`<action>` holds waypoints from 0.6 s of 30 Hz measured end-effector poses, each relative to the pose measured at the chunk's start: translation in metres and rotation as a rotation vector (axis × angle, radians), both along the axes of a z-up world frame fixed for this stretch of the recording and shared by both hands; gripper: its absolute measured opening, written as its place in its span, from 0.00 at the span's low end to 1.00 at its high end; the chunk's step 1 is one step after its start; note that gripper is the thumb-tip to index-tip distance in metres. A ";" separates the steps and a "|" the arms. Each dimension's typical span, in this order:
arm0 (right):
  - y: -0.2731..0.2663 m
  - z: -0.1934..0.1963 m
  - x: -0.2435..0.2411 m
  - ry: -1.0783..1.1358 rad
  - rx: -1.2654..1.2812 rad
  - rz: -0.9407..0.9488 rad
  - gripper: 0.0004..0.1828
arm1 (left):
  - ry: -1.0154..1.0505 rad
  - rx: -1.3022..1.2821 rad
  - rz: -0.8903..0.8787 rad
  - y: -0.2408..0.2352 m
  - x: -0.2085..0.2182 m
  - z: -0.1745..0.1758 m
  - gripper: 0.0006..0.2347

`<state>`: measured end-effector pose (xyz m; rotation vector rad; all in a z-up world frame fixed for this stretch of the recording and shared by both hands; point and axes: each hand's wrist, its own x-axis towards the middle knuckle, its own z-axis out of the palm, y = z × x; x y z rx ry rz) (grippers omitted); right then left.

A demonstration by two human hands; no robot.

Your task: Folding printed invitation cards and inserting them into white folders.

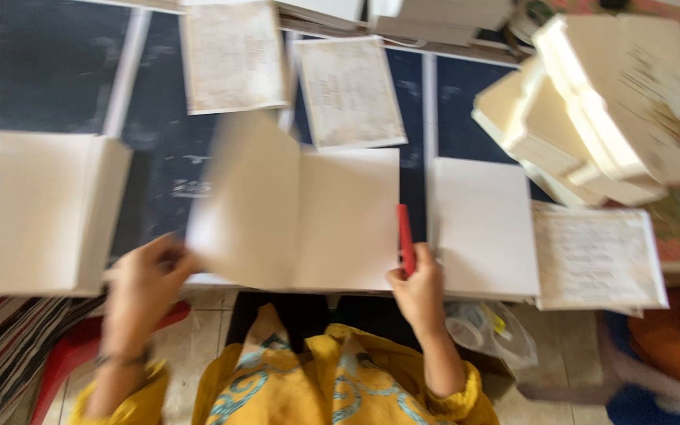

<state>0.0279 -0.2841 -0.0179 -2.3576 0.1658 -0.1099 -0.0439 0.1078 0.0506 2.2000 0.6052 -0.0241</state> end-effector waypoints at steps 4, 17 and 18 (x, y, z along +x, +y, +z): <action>-0.004 0.005 -0.005 0.058 -0.126 0.098 0.12 | 0.274 0.346 -0.049 0.025 -0.024 -0.039 0.09; -0.124 0.087 0.043 0.200 -0.349 -0.320 0.32 | 0.287 0.450 0.015 0.027 -0.030 -0.022 0.12; -0.134 0.091 0.050 0.298 -0.349 -0.451 0.41 | 0.218 0.444 0.028 0.027 -0.030 -0.023 0.12</action>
